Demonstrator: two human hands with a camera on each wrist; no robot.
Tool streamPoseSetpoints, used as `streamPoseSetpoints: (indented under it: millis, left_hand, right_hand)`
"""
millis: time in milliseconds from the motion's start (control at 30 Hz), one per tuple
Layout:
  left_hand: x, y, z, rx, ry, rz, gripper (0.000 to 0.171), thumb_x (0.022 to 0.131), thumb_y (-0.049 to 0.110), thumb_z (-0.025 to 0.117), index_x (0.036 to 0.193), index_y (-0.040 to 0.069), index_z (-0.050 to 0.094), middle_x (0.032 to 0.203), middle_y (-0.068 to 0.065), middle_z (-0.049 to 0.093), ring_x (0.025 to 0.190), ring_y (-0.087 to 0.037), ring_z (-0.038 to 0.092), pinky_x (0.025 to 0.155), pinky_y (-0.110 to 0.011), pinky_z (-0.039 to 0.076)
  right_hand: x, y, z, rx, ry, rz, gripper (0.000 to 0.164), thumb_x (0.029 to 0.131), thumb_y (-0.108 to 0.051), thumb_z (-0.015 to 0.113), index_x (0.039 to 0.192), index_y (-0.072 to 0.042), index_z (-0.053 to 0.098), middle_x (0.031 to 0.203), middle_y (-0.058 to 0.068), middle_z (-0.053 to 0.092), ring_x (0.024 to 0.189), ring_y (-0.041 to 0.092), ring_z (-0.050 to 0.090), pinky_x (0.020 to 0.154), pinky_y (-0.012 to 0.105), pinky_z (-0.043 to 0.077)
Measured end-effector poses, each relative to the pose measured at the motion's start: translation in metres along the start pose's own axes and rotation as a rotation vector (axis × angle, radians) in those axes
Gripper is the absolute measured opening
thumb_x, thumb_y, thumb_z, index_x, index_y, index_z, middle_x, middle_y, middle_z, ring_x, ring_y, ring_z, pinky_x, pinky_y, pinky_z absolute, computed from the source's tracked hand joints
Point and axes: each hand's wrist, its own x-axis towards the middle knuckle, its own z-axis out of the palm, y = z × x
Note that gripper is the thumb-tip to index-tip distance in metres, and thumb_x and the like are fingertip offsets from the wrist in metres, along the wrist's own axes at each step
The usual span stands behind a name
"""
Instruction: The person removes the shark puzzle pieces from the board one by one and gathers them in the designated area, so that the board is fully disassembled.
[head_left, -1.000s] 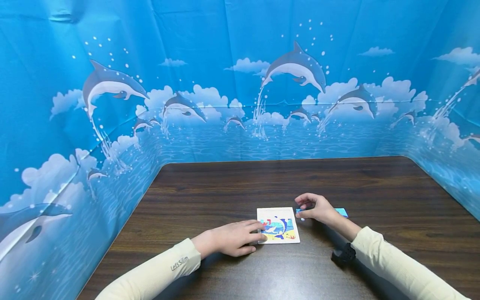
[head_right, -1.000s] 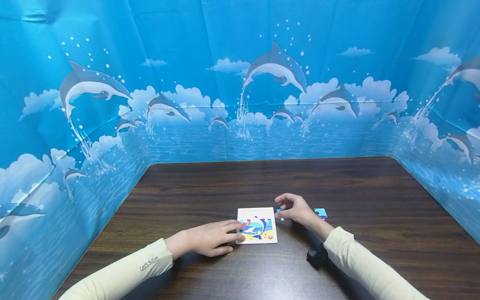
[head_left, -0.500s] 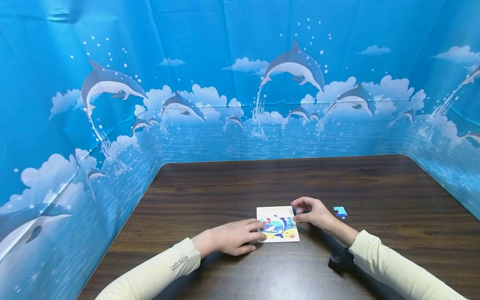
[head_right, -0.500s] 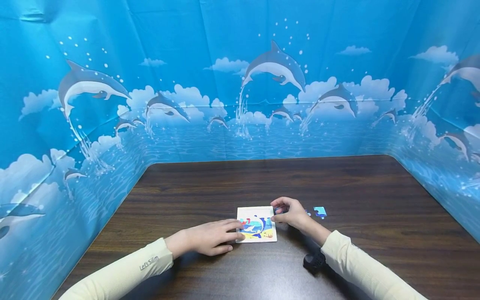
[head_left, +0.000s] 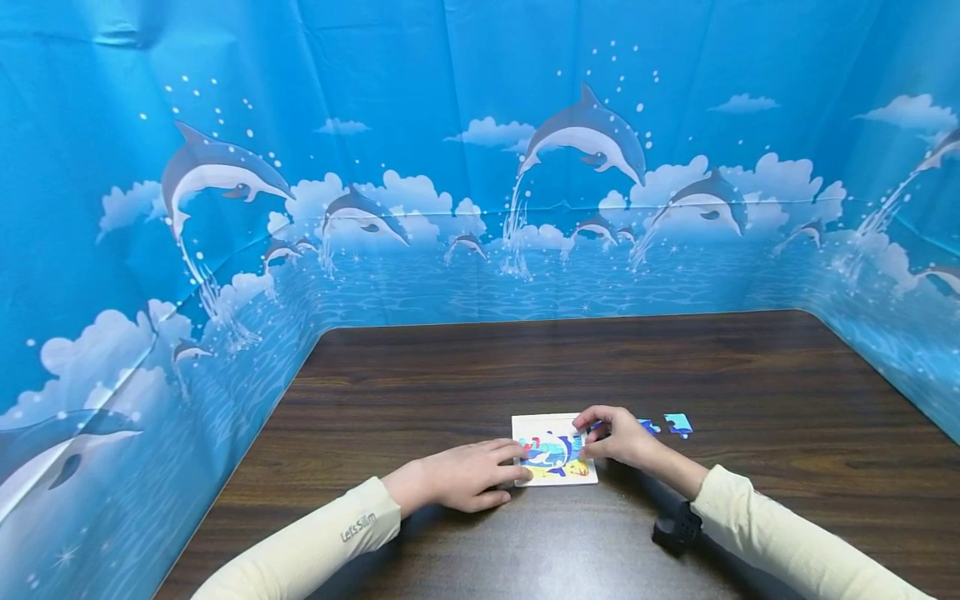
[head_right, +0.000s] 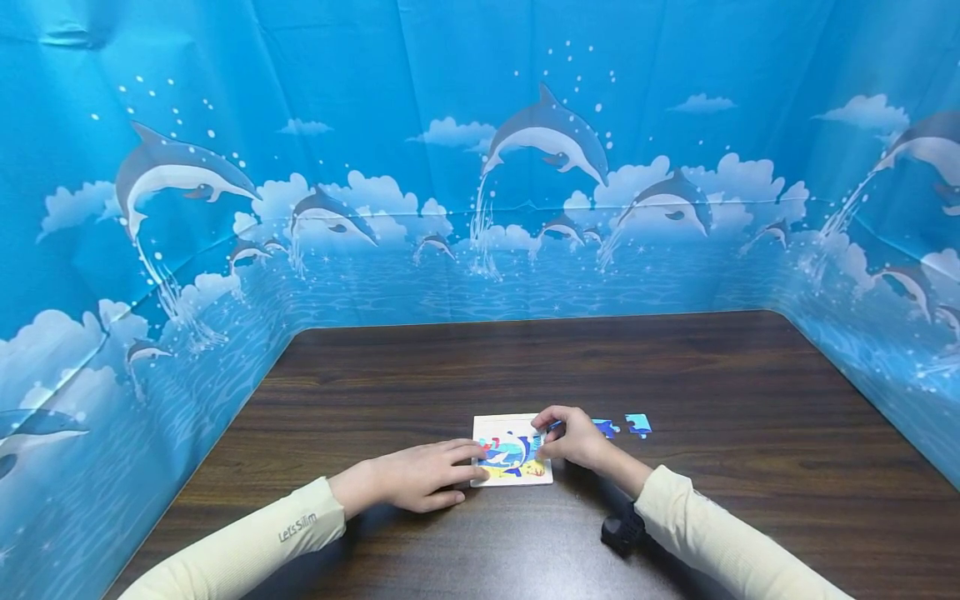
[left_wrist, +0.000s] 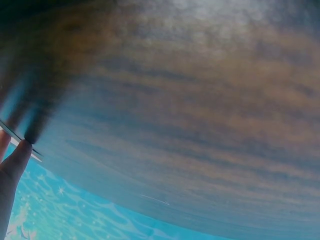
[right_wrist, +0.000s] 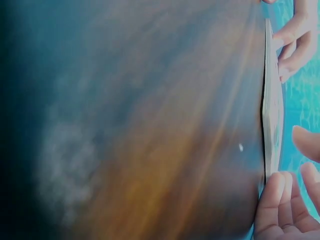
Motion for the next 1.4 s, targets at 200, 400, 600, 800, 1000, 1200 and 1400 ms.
streamPoseSetpoints:
  millis: [200, 400, 600, 800, 1000, 1200, 1400]
  left_hand:
    - [-0.0001, 0.0005, 0.0, -0.015, -0.006, 0.001, 0.042, 0.1, 0.033, 0.041, 0.14, 0.022, 0.041, 0.148, -0.005, 0.036, 0.138, -0.022, 0.034, 0.11, -0.036, 0.036]
    - [-0.0005, 0.0018, 0.0005, -0.017, -0.005, 0.005, 0.041, 0.1, 0.032, 0.041, 0.14, 0.021, 0.042, 0.148, -0.006, 0.037, 0.138, -0.023, 0.035, 0.11, -0.036, 0.036]
    - [-0.0015, 0.0028, 0.0019, -0.024, 0.002, 0.004, 0.041, 0.1, 0.032, 0.042, 0.139, 0.021, 0.042, 0.148, -0.006, 0.037, 0.138, -0.023, 0.035, 0.11, -0.037, 0.037]
    - [-0.0011, 0.0016, 0.0025, -0.02, -0.005, -0.001, 0.042, 0.1, 0.033, 0.041, 0.14, 0.022, 0.041, 0.149, -0.006, 0.035, 0.139, -0.023, 0.033, 0.11, -0.036, 0.036]
    - [-0.0003, 0.0002, 0.0026, -0.021, -0.009, -0.001, 0.042, 0.1, 0.033, 0.04, 0.14, 0.022, 0.04, 0.149, -0.005, 0.035, 0.14, -0.022, 0.032, 0.11, -0.037, 0.036]
    - [0.0003, -0.0005, 0.0023, -0.014, -0.005, 0.006, 0.041, 0.1, 0.034, 0.04, 0.14, 0.022, 0.041, 0.149, -0.006, 0.035, 0.139, -0.022, 0.033, 0.11, -0.036, 0.036]
    - [0.0002, -0.0012, 0.0019, -0.013, 0.01, 0.01, 0.041, 0.1, 0.033, 0.041, 0.139, 0.022, 0.041, 0.149, -0.007, 0.035, 0.139, -0.023, 0.033, 0.11, -0.037, 0.037]
  right_hand:
    - [0.0015, 0.0, 0.0043, -0.035, -0.029, -0.016, 0.037, 0.071, 0.005, 0.073, 0.106, 0.01, 0.059, 0.097, 0.021, 0.06, 0.07, 0.013, 0.05, 0.053, 0.021, 0.041]
    - [-0.0014, -0.0029, 0.0067, -0.026, -0.039, -0.014, 0.038, 0.071, 0.006, 0.074, 0.106, 0.01, 0.059, 0.098, 0.022, 0.06, 0.069, 0.014, 0.049, 0.052, 0.021, 0.041]
    - [0.0001, -0.0009, 0.0083, -0.043, -0.037, -0.013, 0.039, 0.07, 0.007, 0.074, 0.106, 0.01, 0.059, 0.096, 0.02, 0.059, 0.069, 0.013, 0.048, 0.053, 0.022, 0.041]
    - [0.0024, -0.0011, 0.0094, -0.121, -0.033, -0.017, 0.038, 0.069, 0.009, 0.074, 0.105, 0.006, 0.06, 0.092, 0.014, 0.056, 0.071, 0.014, 0.047, 0.058, 0.023, 0.042]
    - [0.0029, -0.0033, 0.0081, -0.213, -0.068, -0.089, 0.037, 0.07, 0.009, 0.074, 0.105, 0.007, 0.059, 0.088, 0.011, 0.054, 0.072, 0.015, 0.047, 0.061, 0.023, 0.043]
    - [0.0042, -0.0049, 0.0068, -0.28, -0.096, -0.125, 0.036, 0.071, 0.006, 0.075, 0.104, 0.007, 0.061, 0.087, 0.01, 0.053, 0.07, 0.012, 0.046, 0.061, 0.021, 0.041]
    - [0.0055, -0.0063, 0.0056, -0.333, -0.091, -0.142, 0.033, 0.07, 0.003, 0.077, 0.101, 0.003, 0.066, 0.088, 0.009, 0.055, 0.071, 0.012, 0.045, 0.061, 0.021, 0.04]
